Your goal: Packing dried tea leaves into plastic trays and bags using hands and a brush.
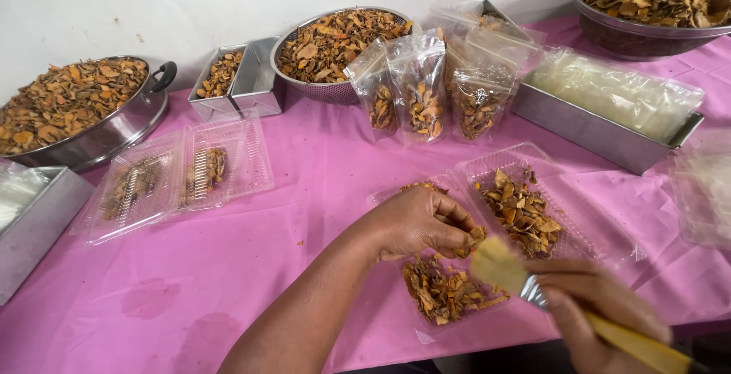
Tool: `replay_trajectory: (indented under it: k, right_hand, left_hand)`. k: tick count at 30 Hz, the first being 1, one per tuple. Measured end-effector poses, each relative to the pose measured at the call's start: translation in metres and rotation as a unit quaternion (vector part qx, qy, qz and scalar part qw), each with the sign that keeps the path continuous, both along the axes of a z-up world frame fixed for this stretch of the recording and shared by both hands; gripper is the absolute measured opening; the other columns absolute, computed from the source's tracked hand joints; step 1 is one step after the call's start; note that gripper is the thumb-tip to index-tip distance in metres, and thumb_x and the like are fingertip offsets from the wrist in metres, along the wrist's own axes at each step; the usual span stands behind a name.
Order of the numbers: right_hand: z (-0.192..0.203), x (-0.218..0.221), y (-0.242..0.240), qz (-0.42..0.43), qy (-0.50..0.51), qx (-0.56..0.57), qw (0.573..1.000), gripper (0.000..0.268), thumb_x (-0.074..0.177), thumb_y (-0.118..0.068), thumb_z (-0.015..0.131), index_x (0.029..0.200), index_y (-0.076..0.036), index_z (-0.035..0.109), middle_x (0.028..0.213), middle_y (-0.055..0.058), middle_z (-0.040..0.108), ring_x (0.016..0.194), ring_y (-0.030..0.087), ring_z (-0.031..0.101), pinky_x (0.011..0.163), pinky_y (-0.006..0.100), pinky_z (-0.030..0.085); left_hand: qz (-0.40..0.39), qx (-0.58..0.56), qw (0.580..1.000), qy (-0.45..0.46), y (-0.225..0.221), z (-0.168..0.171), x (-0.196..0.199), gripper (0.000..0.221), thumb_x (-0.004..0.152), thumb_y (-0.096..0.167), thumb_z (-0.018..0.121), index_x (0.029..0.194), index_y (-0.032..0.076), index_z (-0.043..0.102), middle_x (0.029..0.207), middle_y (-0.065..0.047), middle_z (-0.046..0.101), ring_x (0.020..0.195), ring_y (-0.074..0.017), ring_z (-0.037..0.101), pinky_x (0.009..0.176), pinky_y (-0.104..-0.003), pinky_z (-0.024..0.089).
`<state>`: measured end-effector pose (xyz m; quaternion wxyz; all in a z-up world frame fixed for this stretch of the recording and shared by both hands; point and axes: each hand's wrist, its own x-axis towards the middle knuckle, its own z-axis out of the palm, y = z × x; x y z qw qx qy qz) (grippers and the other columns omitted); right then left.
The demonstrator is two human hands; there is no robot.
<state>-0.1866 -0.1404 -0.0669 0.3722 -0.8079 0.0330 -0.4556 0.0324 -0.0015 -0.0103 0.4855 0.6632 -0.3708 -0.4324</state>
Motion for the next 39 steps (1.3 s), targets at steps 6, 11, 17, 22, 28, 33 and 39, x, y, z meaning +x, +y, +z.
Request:
replay_trajectory:
  k: [6, 11, 17, 22, 28, 33, 39]
  right_hand:
    - [-0.008, 0.009, -0.011, 0.054, -0.004, -0.04, 0.998, 0.016, 0.089, -0.018, 0.065, 0.089, -0.007, 0.076, 0.097, 0.012, 0.08, 0.084, 0.018, 0.083, 0.065, 0.017, 0.068]
    - [0.013, 0.002, 0.005, 0.071, -0.023, -0.033, 0.997, 0.011, 0.084, -0.015, 0.07, 0.083, -0.008, 0.077, 0.089, 0.007, 0.082, 0.074, 0.012, 0.082, 0.07, 0.017, 0.064]
    - [0.013, 0.005, -0.005, 0.022, -0.033, 0.002, 0.999, 0.015, 0.095, -0.01, 0.061, 0.09, 0.0, 0.071, 0.101, 0.015, 0.077, 0.087, 0.02, 0.077, 0.076, 0.025, 0.059]
    - [0.005, 0.008, 0.007, 0.128, -0.016, -0.062, 0.99, 0.011, 0.082, -0.019, 0.072, 0.084, -0.012, 0.08, 0.088, 0.005, 0.083, 0.072, 0.009, 0.085, 0.066, 0.015, 0.068]
    - [0.015, 0.005, -0.013, -0.02, 0.039, -0.023, 0.999, 0.017, 0.095, -0.015, 0.062, 0.098, -0.005, 0.076, 0.105, 0.005, 0.079, 0.089, 0.013, 0.077, 0.075, 0.022, 0.058]
    - [-0.011, 0.014, -0.024, 0.05, -0.099, 0.15, 0.982, 0.015, 0.1, -0.002, 0.054, 0.096, 0.009, 0.064, 0.106, 0.024, 0.073, 0.096, 0.03, 0.076, 0.083, 0.031, 0.064]
    - [-0.009, -0.002, -0.026, 0.127, -0.054, 0.153, 0.978, 0.013, 0.085, -0.005, 0.064, 0.084, 0.004, 0.072, 0.095, 0.023, 0.079, 0.09, 0.031, 0.081, 0.083, 0.033, 0.067]
  left_hand:
    - [0.003, 0.0, 0.995, 0.098, 0.0, 0.001, -0.002, 0.024, 0.087, -0.009, 0.069, 0.11, -0.009, 0.07, 0.106, -0.025, 0.072, 0.088, -0.0336, 0.074, 0.079, -0.041, 0.065]
    - [-0.005, 0.007, 0.997, 0.076, 0.003, 0.007, -0.004, 0.022, 0.086, -0.001, 0.074, 0.108, -0.007, 0.072, 0.101, -0.02, 0.075, 0.087, -0.0286, 0.075, 0.075, -0.037, 0.066]
    - [-0.018, -0.013, 0.994, 0.106, -0.003, -0.01, -0.001, 0.023, 0.087, -0.006, 0.072, 0.11, -0.006, 0.073, 0.1, -0.02, 0.075, 0.087, -0.0274, 0.074, 0.077, -0.036, 0.065]
    - [0.001, 0.006, 0.989, 0.145, -0.001, -0.008, 0.002, 0.023, 0.087, -0.002, 0.074, 0.109, -0.006, 0.072, 0.098, -0.021, 0.076, 0.087, -0.0278, 0.075, 0.074, -0.033, 0.064]
    - [-0.024, -0.048, 0.984, 0.169, -0.001, -0.007, 0.001, 0.023, 0.087, -0.008, 0.072, 0.11, -0.01, 0.071, 0.102, -0.025, 0.073, 0.093, -0.0325, 0.074, 0.086, -0.04, 0.066]
    - [-0.055, -0.067, 0.979, 0.184, -0.004, -0.016, 0.001, 0.03, 0.085, -0.005, 0.075, 0.115, -0.009, 0.071, 0.106, -0.021, 0.074, 0.095, -0.027, 0.074, 0.087, -0.035, 0.064]
    - [-0.087, -0.085, 0.964, 0.238, -0.004, -0.022, 0.007, 0.027, 0.086, -0.002, 0.077, 0.112, -0.007, 0.072, 0.101, -0.018, 0.076, 0.09, -0.0263, 0.076, 0.081, -0.031, 0.066]
